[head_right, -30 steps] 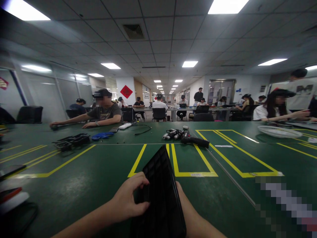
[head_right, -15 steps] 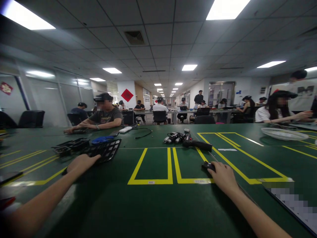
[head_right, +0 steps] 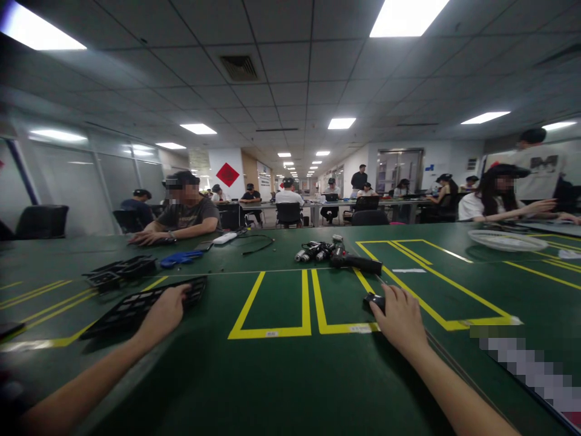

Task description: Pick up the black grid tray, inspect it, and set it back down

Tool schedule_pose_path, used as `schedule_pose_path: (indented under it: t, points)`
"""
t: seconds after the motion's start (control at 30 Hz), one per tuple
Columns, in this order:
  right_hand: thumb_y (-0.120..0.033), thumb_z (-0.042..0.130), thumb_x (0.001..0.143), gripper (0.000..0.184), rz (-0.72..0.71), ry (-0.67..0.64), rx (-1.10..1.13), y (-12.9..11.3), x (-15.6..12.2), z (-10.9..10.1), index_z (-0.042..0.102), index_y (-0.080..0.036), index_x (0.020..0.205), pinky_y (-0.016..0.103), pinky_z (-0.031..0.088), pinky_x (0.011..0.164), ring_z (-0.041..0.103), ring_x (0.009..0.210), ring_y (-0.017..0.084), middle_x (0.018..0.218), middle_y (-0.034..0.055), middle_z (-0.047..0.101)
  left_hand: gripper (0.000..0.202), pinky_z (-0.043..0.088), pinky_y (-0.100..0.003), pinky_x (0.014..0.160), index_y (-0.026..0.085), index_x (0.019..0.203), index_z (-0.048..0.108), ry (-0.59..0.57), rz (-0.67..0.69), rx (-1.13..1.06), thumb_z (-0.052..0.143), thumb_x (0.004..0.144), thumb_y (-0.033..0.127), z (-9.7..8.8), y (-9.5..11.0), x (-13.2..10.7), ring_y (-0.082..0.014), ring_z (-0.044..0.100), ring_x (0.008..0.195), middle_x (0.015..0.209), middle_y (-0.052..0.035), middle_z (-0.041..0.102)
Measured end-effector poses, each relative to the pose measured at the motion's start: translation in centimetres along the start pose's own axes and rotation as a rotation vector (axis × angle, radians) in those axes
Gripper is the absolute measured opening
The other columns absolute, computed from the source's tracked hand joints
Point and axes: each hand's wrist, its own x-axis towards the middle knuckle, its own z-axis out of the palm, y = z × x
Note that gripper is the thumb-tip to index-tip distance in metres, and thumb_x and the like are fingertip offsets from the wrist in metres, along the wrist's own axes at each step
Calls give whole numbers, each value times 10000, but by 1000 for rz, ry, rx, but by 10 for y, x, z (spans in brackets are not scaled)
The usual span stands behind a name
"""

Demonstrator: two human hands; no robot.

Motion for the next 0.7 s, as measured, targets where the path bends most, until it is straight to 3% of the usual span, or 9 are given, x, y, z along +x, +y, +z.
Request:
schedule_pose_path:
  t: [0.07, 0.13, 0.27, 0.33, 0.4, 0.5, 0.6, 0.7]
  points:
    - [-441, 329, 796, 575, -8, 1, 5, 0, -1, -1, 435, -74, 1225, 450, 277, 1018, 380, 1168, 317, 1227, 159, 478, 488, 450, -308, 869, 71, 1222, 486, -129, 117, -97, 266, 787, 94, 16, 15, -28, -200, 574, 985, 1094, -138, 585]
    - [-432, 341, 793, 568, -10, -9, 11, 0, -1, -2, 442, -72, 1221, 445, 280, 1017, 381, 1165, 316, 1228, 157, 478, 523, 437, -313, 911, 130, 1281, 439, -266, 232, -232, 255, 793, 88, 27, 26, -58, -189, 544, 1064, 1187, -102, 558]
    - [-438, 342, 796, 571, 13, -19, 42, 1, -2, -4, 445, -67, 1219, 444, 276, 1023, 377, 1173, 314, 1233, 168, 472, 514, 299, -350, 1053, 216, 1341, 369, -459, 347, -250, 289, 837, 161, 27, 37, -93, -195, 415, 1229, 1359, -49, 434]
    - [-446, 341, 798, 567, 27, -18, 69, 1, -1, -4, 445, -78, 1217, 447, 279, 1021, 379, 1174, 314, 1233, 167, 473, 513, 268, -388, 1064, 194, 1348, 357, -445, 347, -151, 325, 836, 211, 19, 41, -95, -226, 365, 1263, 1391, -74, 387]
    - [-448, 339, 801, 555, 41, -12, 98, 1, 0, -4, 449, -86, 1208, 449, 287, 1013, 388, 1166, 314, 1227, 165, 478, 482, 282, -428, 1039, 156, 1288, 433, -372, 327, -27, 375, 826, 284, 10, 45, -91, -269, 390, 1229, 1338, -118, 432]
    - [-434, 340, 805, 539, 60, -5, 120, 2, 1, -3, 452, -79, 1194, 445, 295, 1005, 404, 1150, 315, 1215, 169, 486, 366, 395, -428, 880, 129, 1025, 583, -350, 271, 118, 367, 831, 351, 2, 50, -86, -274, 539, 973, 1046, -138, 584]
    - [-420, 354, 800, 525, 69, -10, 128, 3, 2, -2, 453, -77, 1185, 434, 300, 1001, 413, 1140, 315, 1204, 168, 493, 300, 412, -370, 754, 155, 837, 587, -423, 249, 134, 328, 845, 306, 3, 50, -86, -234, 555, 804, 881, -104, 599]
    - [-422, 359, 797, 520, 77, -14, 142, 3, 2, -2, 459, -80, 1176, 431, 301, 999, 420, 1134, 314, 1190, 165, 501, 227, 396, -334, 717, 180, 781, 585, -437, 239, 5, 391, 820, 292, 7, 44, -83, -212, 549, 756, 834, -75, 604]
